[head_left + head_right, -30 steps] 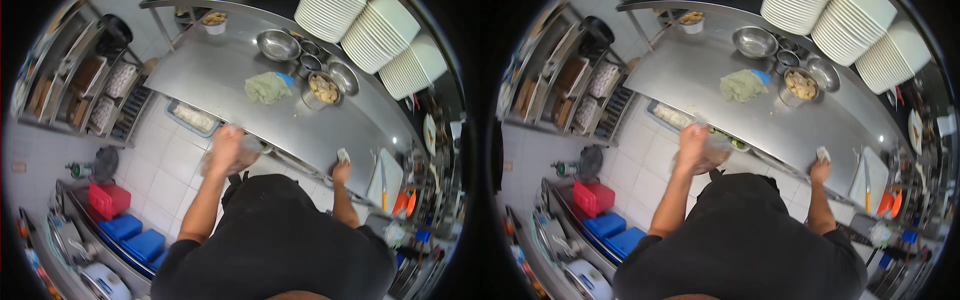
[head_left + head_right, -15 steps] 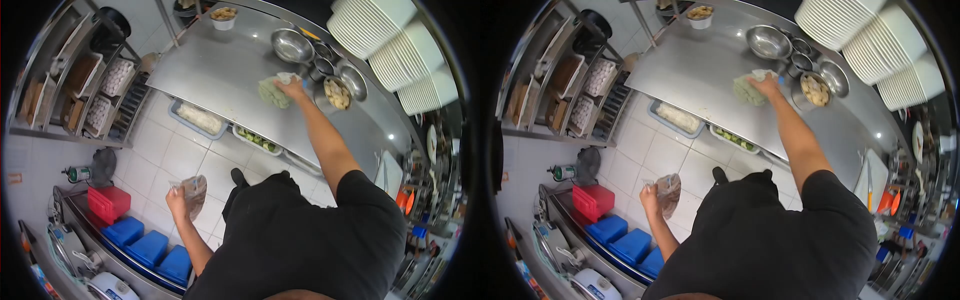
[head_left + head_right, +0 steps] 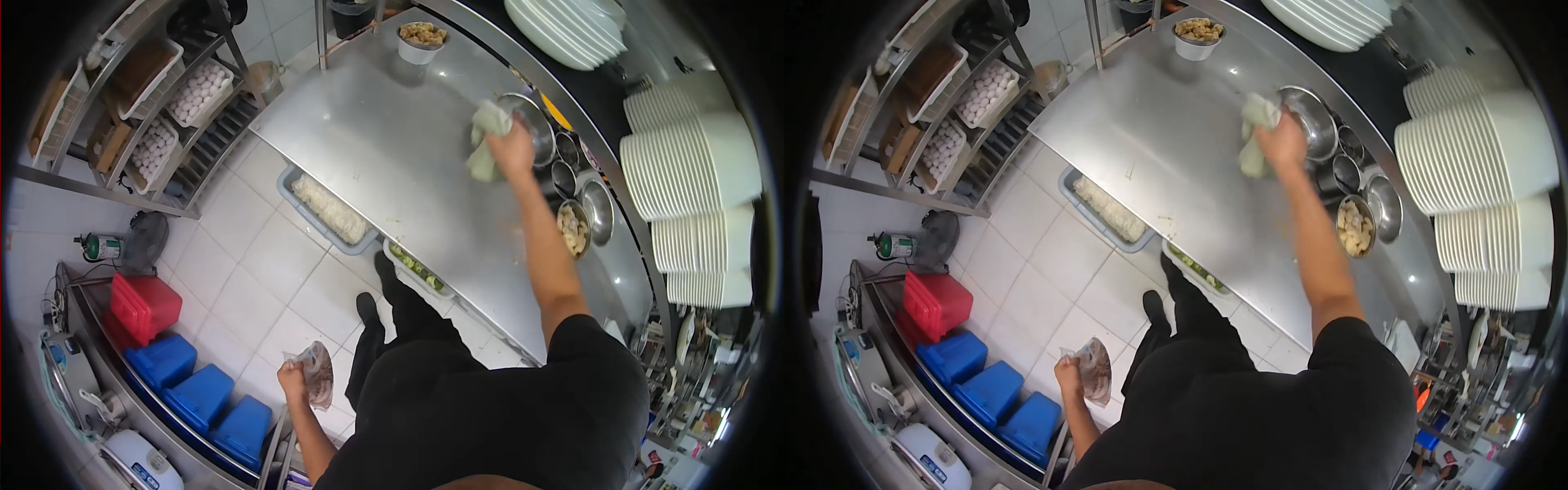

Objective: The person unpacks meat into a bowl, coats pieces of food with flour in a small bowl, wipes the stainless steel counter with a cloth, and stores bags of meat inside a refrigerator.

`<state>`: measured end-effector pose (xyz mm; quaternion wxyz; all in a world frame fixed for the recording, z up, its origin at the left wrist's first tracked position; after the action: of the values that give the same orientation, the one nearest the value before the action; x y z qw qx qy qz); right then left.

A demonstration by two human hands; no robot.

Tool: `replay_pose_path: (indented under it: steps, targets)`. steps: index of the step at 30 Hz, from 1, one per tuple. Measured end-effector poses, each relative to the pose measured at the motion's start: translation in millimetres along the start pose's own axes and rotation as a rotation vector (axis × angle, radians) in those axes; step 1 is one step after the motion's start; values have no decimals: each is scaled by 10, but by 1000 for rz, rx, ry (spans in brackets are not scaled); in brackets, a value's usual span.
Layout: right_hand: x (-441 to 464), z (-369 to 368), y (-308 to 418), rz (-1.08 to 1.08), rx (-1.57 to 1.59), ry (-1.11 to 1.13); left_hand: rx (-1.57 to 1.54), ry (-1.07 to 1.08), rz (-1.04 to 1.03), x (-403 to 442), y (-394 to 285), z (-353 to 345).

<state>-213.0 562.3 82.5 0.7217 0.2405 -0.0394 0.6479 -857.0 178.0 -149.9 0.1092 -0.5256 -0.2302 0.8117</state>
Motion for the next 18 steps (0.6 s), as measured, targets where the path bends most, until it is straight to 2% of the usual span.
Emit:
replay_pose_path:
  steps: [3, 6, 8, 10, 12, 14, 15, 17, 18]
  targets:
    - [1217, 49, -341, 131, -139, 3, -40, 22, 22, -14, -131, -245]
    - [2281, -403, -676, 270, -260, 61, -34, -10, 30, 55, -261, -429]
    - [2685, -1072, -977, 263, -271, 349, 5, -52, 38, 85, -273, -422]
    - [2649, -1651, -1077, 244, -268, 676, 61, -103, 8, 158, -402, -432]
    - [2445, -1955, -1094, 221, -261, 816, 1, -88, 67, 235, -419, -445]
    - [2400, -1914, -1087, 111, -179, 647, -9, -96, 115, 334, -394, -418]
    - [2406, -1836, -1064, 23, -114, 461, -31, -96, 116, 336, -458, -439]
    - [2629, -1882, -1017, -196, 103, 577, -68, -93, 120, 280, -514, -487]
    - [2628, -1944, -889, -291, 280, 538, -49, -82, 126, 298, -483, -462]
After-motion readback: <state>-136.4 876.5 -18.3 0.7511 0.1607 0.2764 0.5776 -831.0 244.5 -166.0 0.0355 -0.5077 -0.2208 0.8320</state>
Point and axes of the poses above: each hand's wrist, its own x-axis towards the middle knuckle, its own z-axis out of the back of the hand, y = z × x, the point moved 6 cm from there along x, towards the middle knuckle, and after that the axes turned 15 degrees about z, right-handed, at the moved point
